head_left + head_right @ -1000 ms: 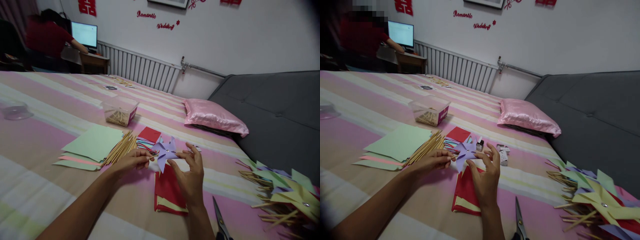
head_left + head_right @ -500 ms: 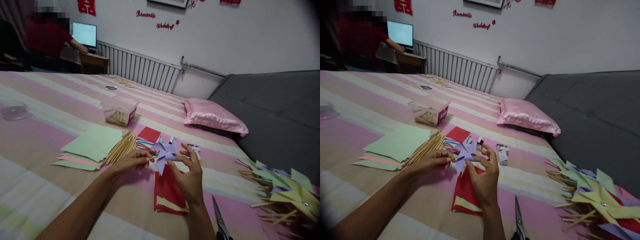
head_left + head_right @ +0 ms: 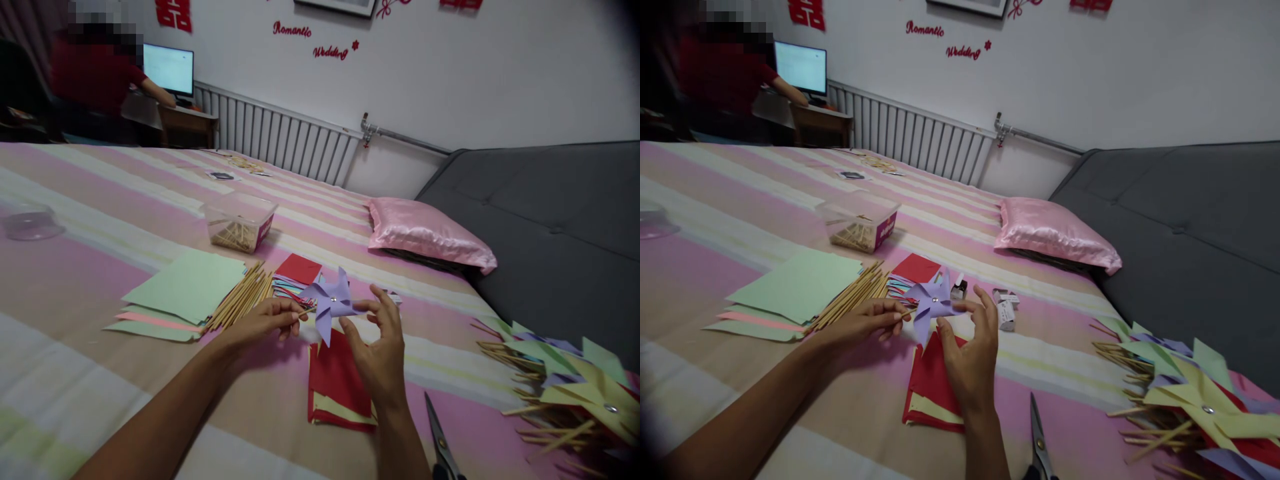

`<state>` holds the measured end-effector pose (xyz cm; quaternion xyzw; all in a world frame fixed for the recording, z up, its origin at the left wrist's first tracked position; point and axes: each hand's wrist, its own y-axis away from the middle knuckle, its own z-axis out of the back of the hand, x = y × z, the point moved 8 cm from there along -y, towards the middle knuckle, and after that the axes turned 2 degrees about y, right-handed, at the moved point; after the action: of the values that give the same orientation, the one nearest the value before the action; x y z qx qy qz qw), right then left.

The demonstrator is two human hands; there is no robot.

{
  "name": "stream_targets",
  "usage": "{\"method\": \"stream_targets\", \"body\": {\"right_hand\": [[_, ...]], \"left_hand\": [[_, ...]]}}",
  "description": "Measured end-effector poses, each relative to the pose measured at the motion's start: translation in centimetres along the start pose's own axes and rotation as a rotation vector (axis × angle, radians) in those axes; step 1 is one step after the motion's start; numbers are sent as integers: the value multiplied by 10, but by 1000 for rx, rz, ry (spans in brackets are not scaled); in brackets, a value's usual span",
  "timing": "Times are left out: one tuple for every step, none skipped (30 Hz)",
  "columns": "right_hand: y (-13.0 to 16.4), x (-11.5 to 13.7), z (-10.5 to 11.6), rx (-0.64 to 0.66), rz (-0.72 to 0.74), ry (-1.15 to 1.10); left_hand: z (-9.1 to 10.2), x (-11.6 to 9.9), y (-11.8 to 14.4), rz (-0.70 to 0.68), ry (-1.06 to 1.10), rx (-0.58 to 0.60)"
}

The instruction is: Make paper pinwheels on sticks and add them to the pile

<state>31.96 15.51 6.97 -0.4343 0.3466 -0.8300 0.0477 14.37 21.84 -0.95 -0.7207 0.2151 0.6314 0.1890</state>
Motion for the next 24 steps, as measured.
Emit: {"method": "stream_targets", "body": {"right_hand": [[1,-1,2,-30,-17,-22],[1,-2,4,-67,-35,-48],[3,-3,6,-114,-49,-72],[4,-3,10,-167,-56,-85],[6,-1,13,-211,-54,-84],[7,2,14,-231,-42,-71],[8,6,13,-230,-18,-49],[8,11,12,-214,12,-28],[8,16,9,-186,43,-11],[8,21,6,-148,72,-2],[8,24,1,-107,95,1],[9,26,-3,-68,109,-1],[9,27,-8,-27,112,-8],[10,26,-13,14,108,-18],[11,24,-19,50,96,-31],[13,21,-23,75,78,-44],[14,18,-26,91,56,-57],[16,15,-28,99,35,-69],[17,13,-30,100,18,-79],[18,12,-30,95,7,-87],[19,11,-30,85,-1,-98],[20,11,-29,71,-6,-107],[20,12,-28,58,-9,-114],[20,13,-27,47,-9,-118]], "left_hand": [[1,0,-1,-7,-1,-5],[2,0,-1,-15,-3,-12],[3,-1,-1,-21,-2,-16],[3,-1,-2,-26,4,-22],[4,-2,-2,-32,16,-32],[4,-3,-2,-40,30,-42],[4,-4,-1,-48,43,-48],[4,-5,-1,-54,54,-55],[4,-6,-1,-60,62,-59],[4,-6,-2,-66,68,-59],[4,-7,-2,-70,73,-53],[3,-7,-2,-72,79,-42],[3,-7,-2,-75,87,-30],[2,-7,-2,-77,97,-18],[1,-7,-2,-79,105,-7],[0,-6,-2,-79,109,2],[0,-7,-1,-77,108,6],[-1,-7,-1,-74,103,8],[-2,-7,0,-68,94,9],[-3,-8,1,-60,83,11],[-4,-8,1,-51,77,11],[-5,-9,2,-43,75,9],[-6,-9,2,-38,77,6],[-6,-10,2,-35,82,2]]}}
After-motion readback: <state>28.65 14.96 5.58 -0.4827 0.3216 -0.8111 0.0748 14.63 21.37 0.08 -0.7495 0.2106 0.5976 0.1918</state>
